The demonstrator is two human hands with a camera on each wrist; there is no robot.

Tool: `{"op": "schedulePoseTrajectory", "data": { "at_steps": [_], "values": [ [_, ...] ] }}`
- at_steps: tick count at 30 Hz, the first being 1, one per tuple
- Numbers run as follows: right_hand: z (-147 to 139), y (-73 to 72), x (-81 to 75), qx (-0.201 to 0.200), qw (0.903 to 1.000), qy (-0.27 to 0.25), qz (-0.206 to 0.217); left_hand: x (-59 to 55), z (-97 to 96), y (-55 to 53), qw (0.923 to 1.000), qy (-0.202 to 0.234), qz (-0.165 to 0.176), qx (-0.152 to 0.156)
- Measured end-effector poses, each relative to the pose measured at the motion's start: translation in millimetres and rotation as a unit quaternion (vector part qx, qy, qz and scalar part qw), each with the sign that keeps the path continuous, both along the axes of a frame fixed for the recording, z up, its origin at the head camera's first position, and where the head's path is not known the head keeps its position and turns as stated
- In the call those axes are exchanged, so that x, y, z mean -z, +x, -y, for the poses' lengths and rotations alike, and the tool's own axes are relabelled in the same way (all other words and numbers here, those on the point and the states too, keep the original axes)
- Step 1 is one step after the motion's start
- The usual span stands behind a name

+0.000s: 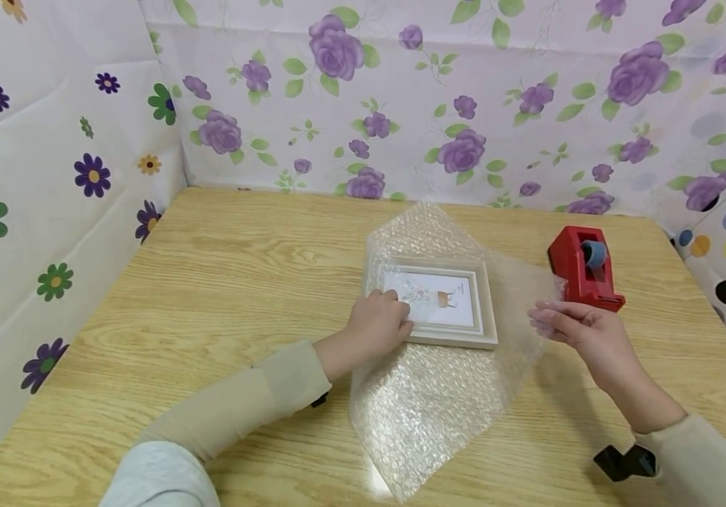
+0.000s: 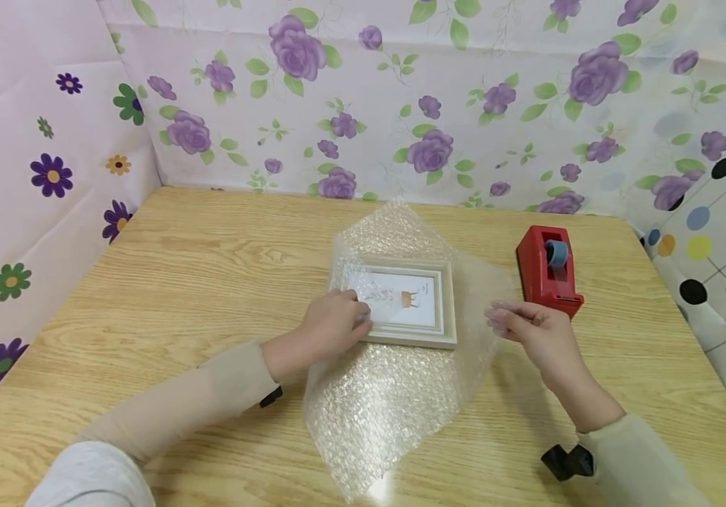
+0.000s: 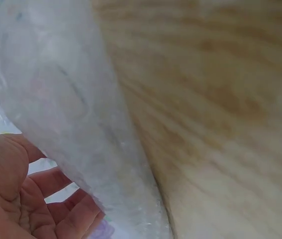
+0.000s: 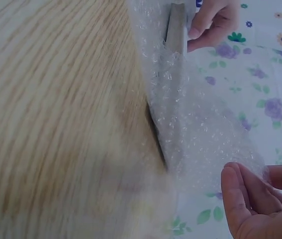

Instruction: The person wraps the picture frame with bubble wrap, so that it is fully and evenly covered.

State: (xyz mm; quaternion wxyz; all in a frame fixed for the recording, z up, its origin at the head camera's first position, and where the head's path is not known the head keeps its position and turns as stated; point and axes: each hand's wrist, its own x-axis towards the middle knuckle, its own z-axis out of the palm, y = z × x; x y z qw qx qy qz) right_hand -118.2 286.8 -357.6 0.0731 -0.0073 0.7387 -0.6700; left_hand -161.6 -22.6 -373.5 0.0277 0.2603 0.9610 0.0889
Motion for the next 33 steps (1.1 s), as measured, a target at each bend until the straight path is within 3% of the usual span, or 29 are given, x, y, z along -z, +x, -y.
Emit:
{"op": "schedulePoseTrajectory", "data": {
  "at_steps": [3, 8, 15, 23, 33],
  "values": [
    [5, 1.5, -3.9, 0.01, 0.9974, 0.07, -0.008, -2.0, 2.3, 3.9, 0.9999, 0.012, 0.005, 0.01],
    [14, 3.2, -8.8, 0.028, 0.9839, 0.176, -0.018, -1.8, 6.2, 9.7, 0.9982, 0.055, 0.014, 0.022],
    [31, 1.7, -10.9, 0.028, 0.977, 0.209, -0.033, 1.4, 14.0, 9.6, 0.9923, 0.11, 0.039, 0.041],
    [56, -5.6, -8.7, 0.029, 0.9749, 0.221, 0.001, 5.2, 21.9, 4.6, 0.9834, 0.157, 0.029, 0.086],
    [80, -11.4, -0.8, 0.044, 0.9716, 0.232, 0.0, 4.6, 28.1, 2.6, 0.9826, 0.16, 0.048, 0.081]
  ]
}}
